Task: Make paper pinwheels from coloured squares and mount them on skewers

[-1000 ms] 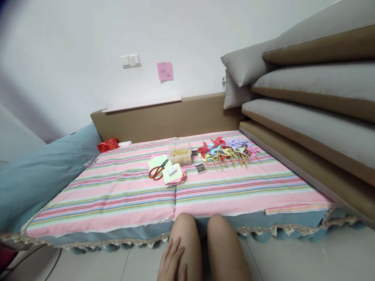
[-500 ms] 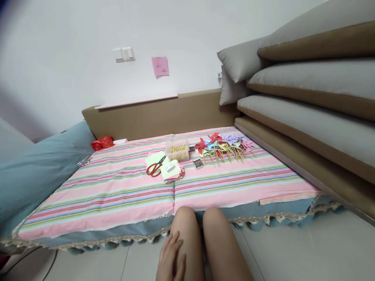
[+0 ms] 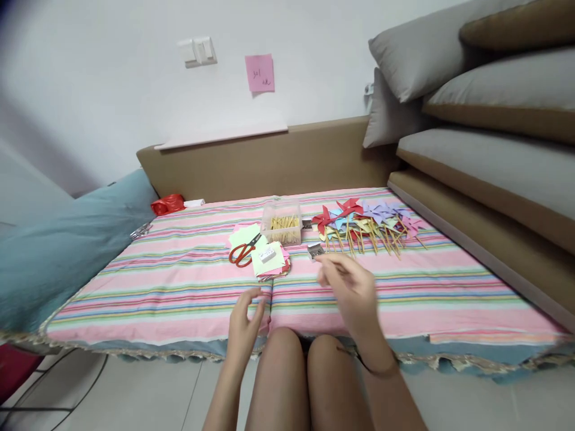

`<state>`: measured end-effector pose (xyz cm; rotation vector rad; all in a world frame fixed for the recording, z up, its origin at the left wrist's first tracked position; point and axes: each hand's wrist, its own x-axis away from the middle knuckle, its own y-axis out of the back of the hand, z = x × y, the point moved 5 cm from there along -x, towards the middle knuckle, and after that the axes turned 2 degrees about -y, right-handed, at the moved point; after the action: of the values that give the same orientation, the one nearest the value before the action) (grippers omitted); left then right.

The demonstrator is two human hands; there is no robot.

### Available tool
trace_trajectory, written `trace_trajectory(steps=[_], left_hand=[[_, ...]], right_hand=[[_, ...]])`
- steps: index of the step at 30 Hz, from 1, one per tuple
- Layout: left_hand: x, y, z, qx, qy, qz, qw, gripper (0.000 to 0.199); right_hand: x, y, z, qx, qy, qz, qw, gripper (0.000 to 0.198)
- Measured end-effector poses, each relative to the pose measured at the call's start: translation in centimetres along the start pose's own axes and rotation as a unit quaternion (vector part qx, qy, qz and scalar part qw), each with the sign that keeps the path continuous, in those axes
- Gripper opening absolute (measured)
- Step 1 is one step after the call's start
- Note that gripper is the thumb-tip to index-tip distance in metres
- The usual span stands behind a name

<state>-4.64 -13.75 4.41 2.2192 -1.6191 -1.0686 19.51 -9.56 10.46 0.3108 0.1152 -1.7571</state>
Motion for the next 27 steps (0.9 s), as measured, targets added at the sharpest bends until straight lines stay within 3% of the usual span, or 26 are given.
trace_trajectory(steps=[5,10,14,20,27], left_hand=[[-8.5,-3.0,3.0,-0.057,0.013,0.015,0.998,0.021],[-12.5,-5.7,5.6,-0.138,0.051,0.041,0.988,0.043],[-13.2,-6.7,7.0,-0.182,0.09,0.07,0.977,0.048],[-13.3,-7.0,8.0,-0.187,0.083,0.116,0.972,0.033],[-13.2,-6.6,9.1,-0.12,0.078,0.102,0.984,0.032]], right_hand=[[-5.0,-9.0,-7.2,-0.02,-0.093,0.112,0.989,0.028],[-7.9,-14.2,-11.2,0.056,-0.086,0.099,0.99,0.016],[-8.8,-15.6,-12.4,0.141,-0.078,0.072,0.984,0.015],[-8.9,-16.4,-13.1,0.214,-0.087,0.068,0.971,0.032],[-8.9,-16.4,-13.4,0.216,-0.088,0.078,0.969,0.037]])
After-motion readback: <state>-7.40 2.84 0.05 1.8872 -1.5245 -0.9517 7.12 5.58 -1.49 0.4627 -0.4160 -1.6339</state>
